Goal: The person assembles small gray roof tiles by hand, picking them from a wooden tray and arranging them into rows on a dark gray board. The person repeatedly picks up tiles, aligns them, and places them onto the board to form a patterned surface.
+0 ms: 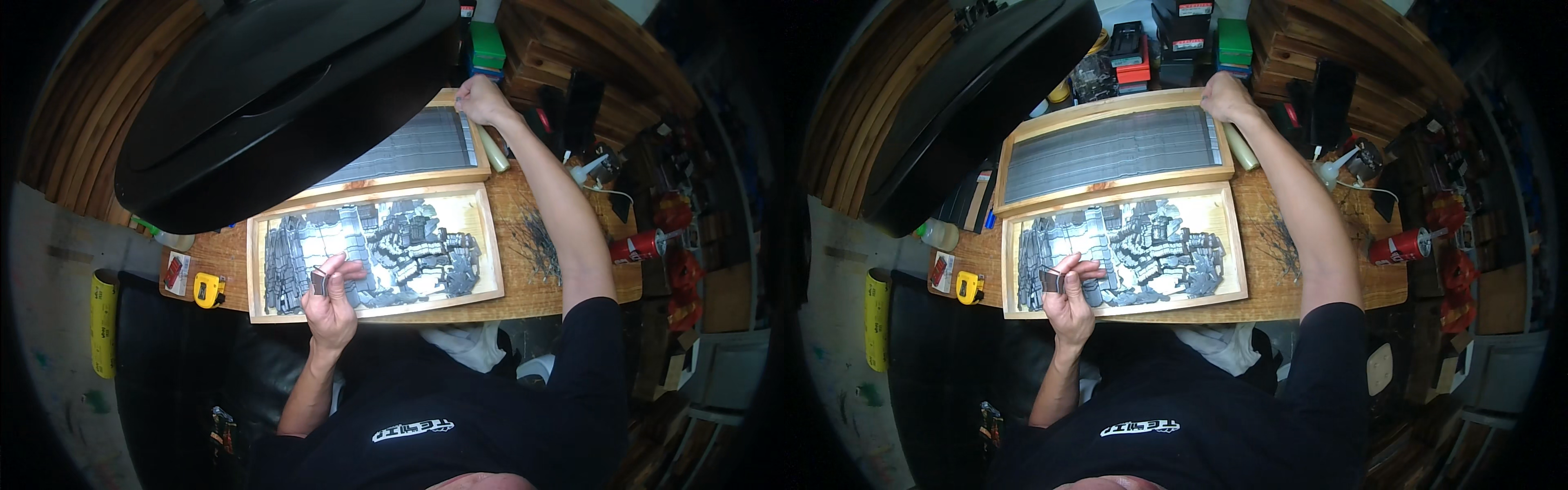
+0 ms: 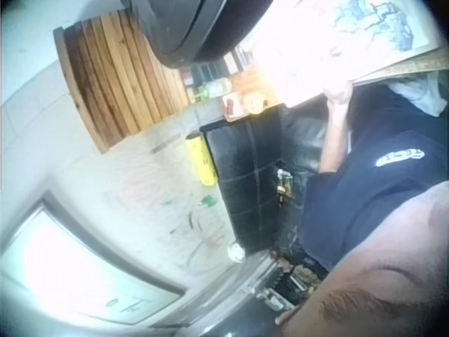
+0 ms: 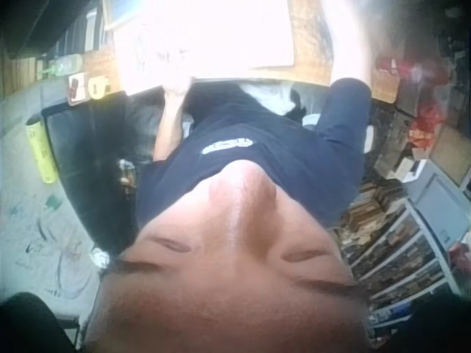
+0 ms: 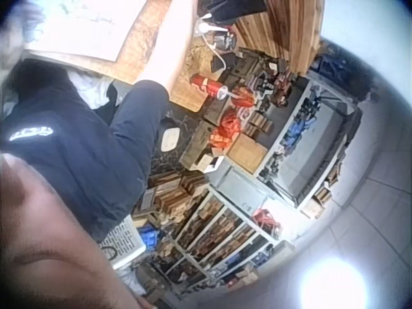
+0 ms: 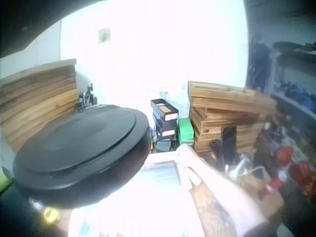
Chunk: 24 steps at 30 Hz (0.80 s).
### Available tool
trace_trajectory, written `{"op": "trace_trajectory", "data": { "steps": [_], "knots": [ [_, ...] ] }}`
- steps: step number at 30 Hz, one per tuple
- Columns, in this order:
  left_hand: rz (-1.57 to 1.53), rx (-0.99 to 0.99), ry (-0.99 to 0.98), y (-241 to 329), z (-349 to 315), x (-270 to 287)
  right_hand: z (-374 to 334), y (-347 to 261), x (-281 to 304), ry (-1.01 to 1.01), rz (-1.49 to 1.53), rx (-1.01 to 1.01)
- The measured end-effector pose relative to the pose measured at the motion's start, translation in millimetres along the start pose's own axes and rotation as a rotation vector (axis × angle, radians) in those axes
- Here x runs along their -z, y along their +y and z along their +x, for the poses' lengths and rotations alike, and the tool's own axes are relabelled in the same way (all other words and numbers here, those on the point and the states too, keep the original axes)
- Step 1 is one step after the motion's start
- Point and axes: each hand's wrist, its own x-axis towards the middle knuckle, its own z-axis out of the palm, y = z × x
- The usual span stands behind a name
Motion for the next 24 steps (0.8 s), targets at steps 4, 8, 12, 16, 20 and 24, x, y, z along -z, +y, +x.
{"op": "trace_trajectory", "data": {
  "steps": [4, 8, 12, 16, 20, 24],
  "knots": [
    [-0.021, -0.009, -0.001, 2.0, 2.1, -2.5, -20.1, -7.0, -0.8, 0.256, -0.039, 0.044],
    [-0.010, -0.017, 0.010, 1.5, -0.7, 0.8, -53.3, -34.2, 30.1, -0.114, -0.136, 0.033],
    [-0.036, -0.019, 0.000, 0.6, -1.9, -0.8, -82.4, -40.2, 38.0, -0.300, -0.268, 0.049],
    [-0.050, -0.013, 0.016, 0.5, -0.8, -0.8, -90.8, -42.8, 37.2, -0.268, -0.286, 0.046],
    [-0.078, -0.023, 0.058, -0.9, -0.2, -2.2, -91.1, -46.7, 34.1, -0.324, -0.299, -0.011],
    [-0.024, -0.026, 0.003, 3.4, 0.9, 2.0, -94.1, -50.3, 31.7, -0.315, -0.292, 0.014]
  ]
}}
